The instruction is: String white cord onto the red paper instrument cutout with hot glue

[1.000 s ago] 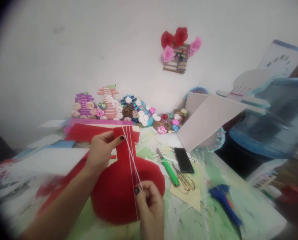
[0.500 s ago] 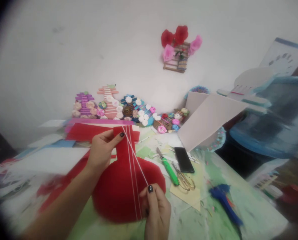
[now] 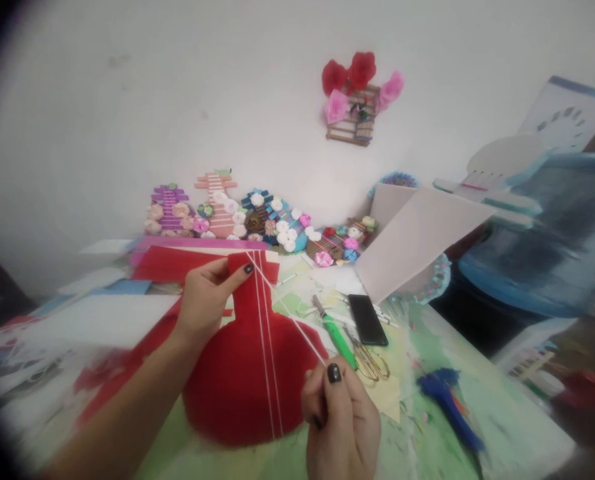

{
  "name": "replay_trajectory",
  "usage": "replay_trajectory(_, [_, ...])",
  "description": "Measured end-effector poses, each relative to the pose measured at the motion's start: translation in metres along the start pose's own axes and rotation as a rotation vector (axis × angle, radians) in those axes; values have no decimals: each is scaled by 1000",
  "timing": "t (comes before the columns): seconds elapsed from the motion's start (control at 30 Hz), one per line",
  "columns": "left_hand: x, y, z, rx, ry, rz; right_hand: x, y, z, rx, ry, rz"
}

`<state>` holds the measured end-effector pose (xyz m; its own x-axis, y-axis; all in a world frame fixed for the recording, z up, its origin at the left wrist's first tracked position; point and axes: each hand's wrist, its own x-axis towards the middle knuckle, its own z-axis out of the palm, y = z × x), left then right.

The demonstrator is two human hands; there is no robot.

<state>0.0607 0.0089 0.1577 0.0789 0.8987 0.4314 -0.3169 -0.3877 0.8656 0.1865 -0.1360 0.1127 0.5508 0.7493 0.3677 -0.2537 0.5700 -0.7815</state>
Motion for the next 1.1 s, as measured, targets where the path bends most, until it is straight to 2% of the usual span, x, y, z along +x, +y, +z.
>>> replay_trajectory(0.33, [-1, 5, 2, 38, -10, 10, 8, -27, 15, 35, 15, -90])
replay_trajectory(0.7, [-2, 8, 3, 56, -9, 4, 20, -27, 11, 52, 118, -92])
replay_trajectory(0.87, [-1, 7, 1, 40, -2, 11, 12, -11, 4, 56, 165, 10])
replay_trajectory(1.1, [1, 2, 0, 3, -12, 22, -10, 34, -8, -74, 157, 186])
